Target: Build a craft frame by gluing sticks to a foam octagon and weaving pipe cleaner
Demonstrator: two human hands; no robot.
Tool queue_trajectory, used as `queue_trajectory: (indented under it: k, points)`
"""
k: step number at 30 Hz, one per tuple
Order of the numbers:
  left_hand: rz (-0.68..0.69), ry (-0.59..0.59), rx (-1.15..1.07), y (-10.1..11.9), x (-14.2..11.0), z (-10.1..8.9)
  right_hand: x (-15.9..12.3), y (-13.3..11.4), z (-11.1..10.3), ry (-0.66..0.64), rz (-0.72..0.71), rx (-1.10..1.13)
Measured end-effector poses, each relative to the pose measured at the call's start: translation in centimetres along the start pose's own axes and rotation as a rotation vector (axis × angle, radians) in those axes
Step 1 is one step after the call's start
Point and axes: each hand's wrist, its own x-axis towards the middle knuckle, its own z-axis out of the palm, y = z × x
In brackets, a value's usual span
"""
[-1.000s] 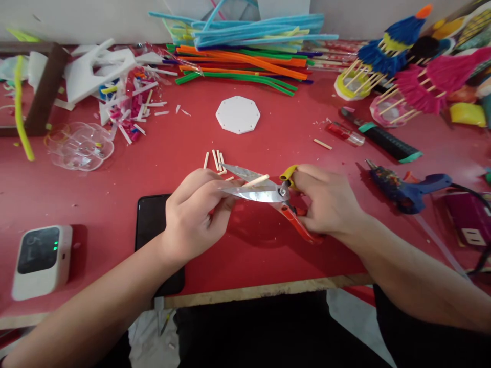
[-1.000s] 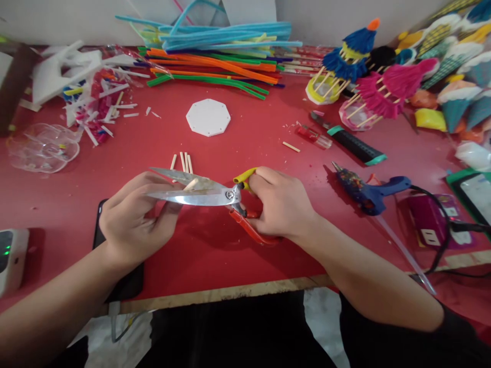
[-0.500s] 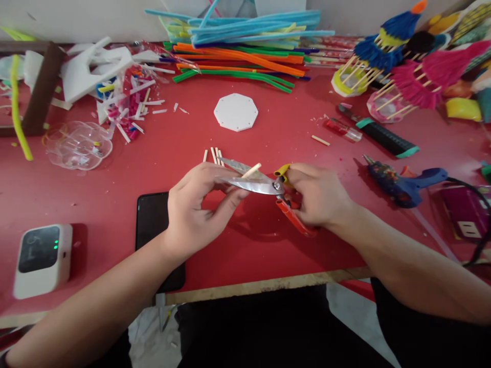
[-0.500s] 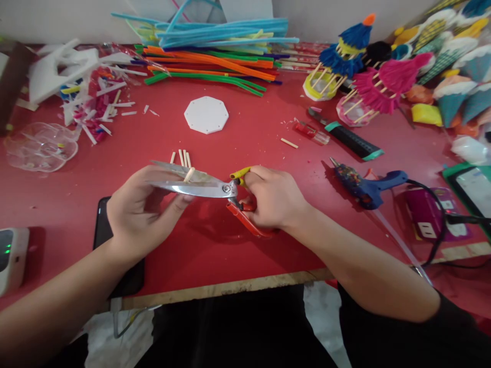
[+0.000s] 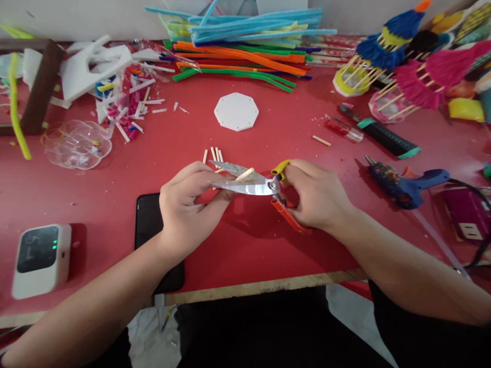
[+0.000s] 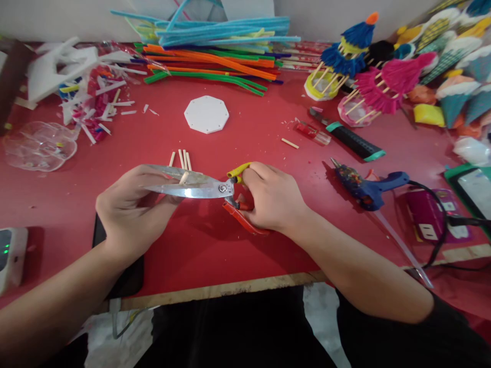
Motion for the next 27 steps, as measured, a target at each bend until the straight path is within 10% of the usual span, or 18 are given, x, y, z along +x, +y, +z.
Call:
queue_trajectory:
  k: [27]
  points:
    - [0.156, -0.001, 0.073, -0.29, 0.01, 0.12, 0.15, -0.32, -0.22, 0.042, 0.038, -0.006]
